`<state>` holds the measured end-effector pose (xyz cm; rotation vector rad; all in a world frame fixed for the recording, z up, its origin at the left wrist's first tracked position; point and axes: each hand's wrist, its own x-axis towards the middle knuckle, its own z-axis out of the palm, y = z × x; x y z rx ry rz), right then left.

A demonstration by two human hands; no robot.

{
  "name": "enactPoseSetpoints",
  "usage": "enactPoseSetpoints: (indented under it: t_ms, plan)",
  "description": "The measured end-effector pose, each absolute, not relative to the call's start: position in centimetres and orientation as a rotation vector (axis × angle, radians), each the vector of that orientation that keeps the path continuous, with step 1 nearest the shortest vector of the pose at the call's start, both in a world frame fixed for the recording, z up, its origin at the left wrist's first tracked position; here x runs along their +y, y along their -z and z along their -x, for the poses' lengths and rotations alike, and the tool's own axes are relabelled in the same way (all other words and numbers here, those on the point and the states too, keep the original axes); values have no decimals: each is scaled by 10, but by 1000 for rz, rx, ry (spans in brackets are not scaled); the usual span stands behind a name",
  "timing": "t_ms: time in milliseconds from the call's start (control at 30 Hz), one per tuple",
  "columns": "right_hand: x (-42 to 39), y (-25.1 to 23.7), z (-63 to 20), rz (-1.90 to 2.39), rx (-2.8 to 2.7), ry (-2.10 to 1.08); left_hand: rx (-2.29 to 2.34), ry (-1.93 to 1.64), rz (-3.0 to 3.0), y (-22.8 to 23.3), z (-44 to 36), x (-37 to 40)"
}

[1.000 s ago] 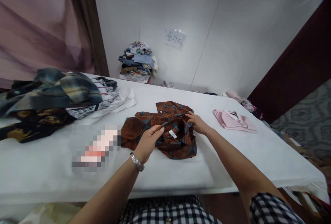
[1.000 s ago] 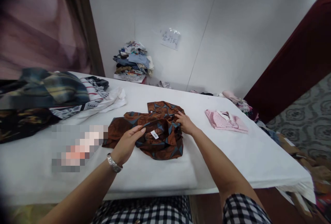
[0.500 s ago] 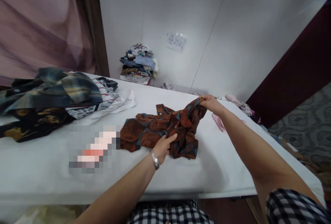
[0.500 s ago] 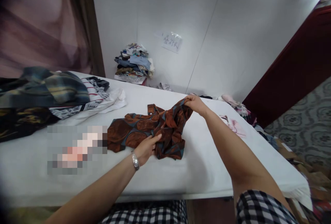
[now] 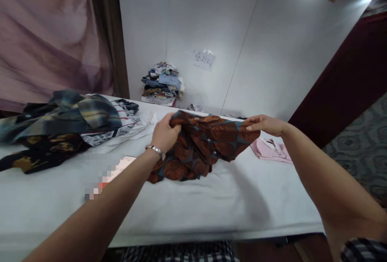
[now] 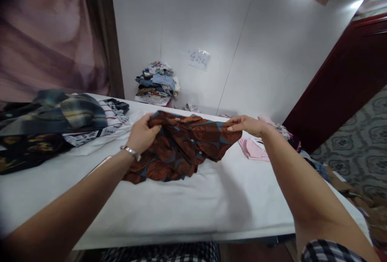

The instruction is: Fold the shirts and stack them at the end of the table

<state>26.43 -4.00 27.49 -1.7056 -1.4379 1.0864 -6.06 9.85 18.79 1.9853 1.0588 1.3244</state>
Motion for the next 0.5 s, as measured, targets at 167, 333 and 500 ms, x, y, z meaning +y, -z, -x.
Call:
enactPoseSetpoints:
  t_ms: [167,333,500]
  plan:
    - [-50,-272,-254,1681,-1424,-775,976,-1218,-2343,-227,59,105]
    - [-58,-271,-248,1468,-1277,-630,1026,-437,-2447,-178,53,94]
    - [-59,-269,-235,1426,-1202,-613,1337,-527,-2425,-197,68,130]
